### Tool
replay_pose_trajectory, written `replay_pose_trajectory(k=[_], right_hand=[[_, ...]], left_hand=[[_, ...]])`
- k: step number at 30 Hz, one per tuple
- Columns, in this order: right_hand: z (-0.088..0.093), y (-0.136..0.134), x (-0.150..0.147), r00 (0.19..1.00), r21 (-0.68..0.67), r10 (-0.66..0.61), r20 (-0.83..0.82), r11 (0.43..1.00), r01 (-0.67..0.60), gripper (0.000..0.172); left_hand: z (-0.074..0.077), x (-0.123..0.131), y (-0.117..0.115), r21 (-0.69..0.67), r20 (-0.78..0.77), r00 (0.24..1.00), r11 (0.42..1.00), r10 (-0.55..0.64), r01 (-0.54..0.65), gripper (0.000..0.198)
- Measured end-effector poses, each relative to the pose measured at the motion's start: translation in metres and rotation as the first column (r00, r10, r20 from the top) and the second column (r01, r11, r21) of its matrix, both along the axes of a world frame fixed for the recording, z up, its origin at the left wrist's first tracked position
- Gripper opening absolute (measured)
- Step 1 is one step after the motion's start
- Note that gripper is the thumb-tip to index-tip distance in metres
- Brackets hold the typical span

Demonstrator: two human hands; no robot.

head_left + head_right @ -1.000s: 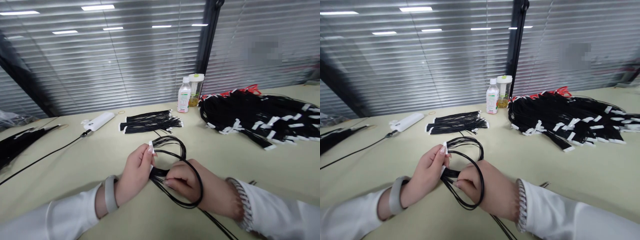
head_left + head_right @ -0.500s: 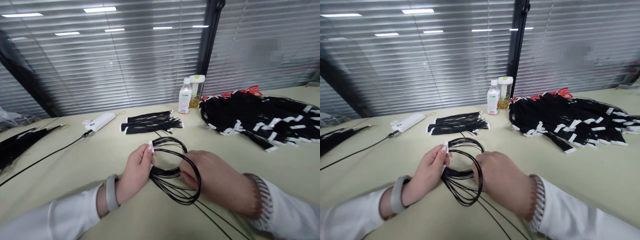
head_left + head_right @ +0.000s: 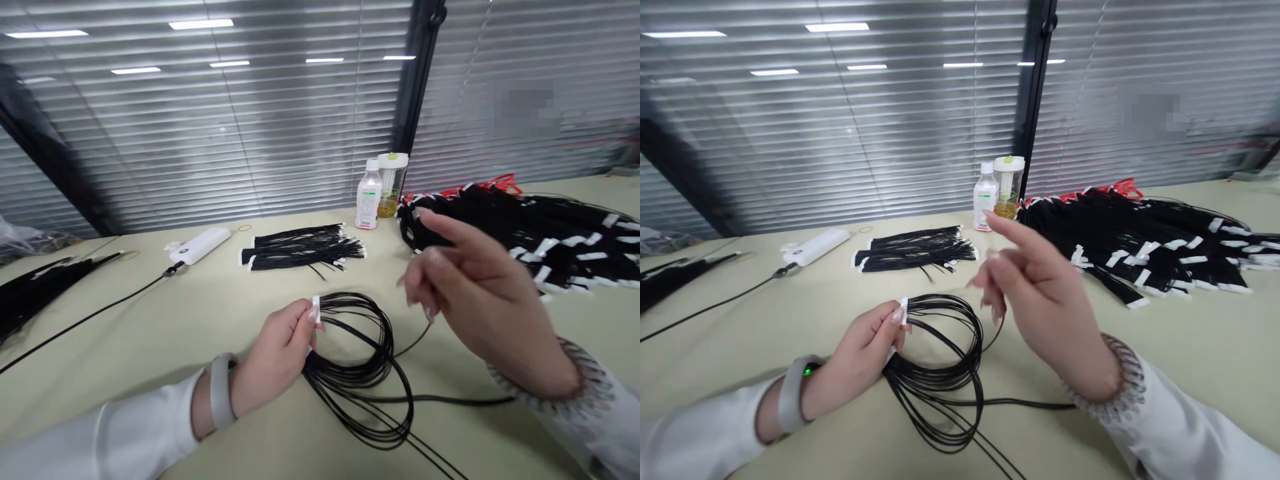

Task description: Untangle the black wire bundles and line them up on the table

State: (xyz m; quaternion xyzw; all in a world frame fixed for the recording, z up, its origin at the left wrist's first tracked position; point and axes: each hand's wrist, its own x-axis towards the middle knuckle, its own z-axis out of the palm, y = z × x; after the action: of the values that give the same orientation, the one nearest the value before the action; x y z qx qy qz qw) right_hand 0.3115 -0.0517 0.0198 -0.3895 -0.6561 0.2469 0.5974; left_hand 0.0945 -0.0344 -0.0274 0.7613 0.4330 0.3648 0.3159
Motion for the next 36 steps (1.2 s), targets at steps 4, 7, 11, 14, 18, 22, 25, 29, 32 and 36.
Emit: replay_pose_trajectory(k=[4, 7, 11, 14, 18, 22, 25, 29, 32, 36], right_hand=[[-0.006, -0.003, -0.009, 0.914, -0.133, 0.105, 0.393, 0.989, -0.056, 0.016], [-0.01, -0.005, -0.016, 0.797, -0.157, 0.114, 0.593, 0.987, -0.024, 0.027], [-0.012, -0.005, -0.019, 0.757, -0.2, 0.171, 0.631, 0.978, -0.055, 0.027], [-0.012, -0.007, -0.019, 0.762, -0.214, 0.143, 0.632, 0.977, -0.005, 0.014], [-0.013, -0.009, -0.019, 0.698, -0.204, 0.154, 0.699, 0.979, -0.011, 0.014], [-0.016, -0.01, -0.02, 0.687, -0.179, 0.137, 0.714, 0.984, -0.01, 0.015], [-0.017, -0.009, -0.021, 0.734, -0.201, 0.139, 0.664, 0.98, -0.004, 0.018], [-0.017, -0.008, -0.021, 0.756, -0.222, 0.159, 0.635, 0.975, -0.019, 0.021], [-0.017, -0.008, -0.022, 0.763, -0.21, 0.16, 0.626, 0.977, -0.032, 0.023], [-0.016, -0.008, -0.021, 0.769, -0.204, 0.173, 0.615, 0.977, -0.057, 0.023]], left_hand=[[0.001, 0.0, -0.001, 0.009, -0.011, 1.0, 1.0, -0.017, 0.017, 0.035], [0.001, 0.0, -0.002, 0.026, -0.015, 0.999, 0.999, -0.039, 0.039, 0.035], [0.003, 0.001, -0.004, 0.052, -0.022, 0.999, 0.998, -0.046, 0.048, 0.035], [0.003, 0.001, -0.004, 0.045, -0.021, 0.999, 0.998, -0.05, 0.051, 0.034], [0.002, 0.0, -0.004, 0.049, -0.027, 0.997, 0.996, -0.069, 0.07, 0.034], [0.003, -0.001, -0.005, 0.071, -0.065, 0.994, 0.993, -0.088, 0.093, 0.035], [0.002, -0.001, -0.005, 0.086, -0.092, 0.99, 0.989, -0.109, 0.117, 0.034], [0.002, -0.002, -0.006, 0.09, -0.114, 0.984, 0.985, -0.135, 0.146, 0.033], [0.003, -0.002, -0.006, 0.103, -0.113, 0.983, 0.983, -0.142, 0.154, 0.033], [0.002, -0.003, -0.007, 0.112, -0.113, 0.983, 0.981, -0.145, 0.157, 0.032]])
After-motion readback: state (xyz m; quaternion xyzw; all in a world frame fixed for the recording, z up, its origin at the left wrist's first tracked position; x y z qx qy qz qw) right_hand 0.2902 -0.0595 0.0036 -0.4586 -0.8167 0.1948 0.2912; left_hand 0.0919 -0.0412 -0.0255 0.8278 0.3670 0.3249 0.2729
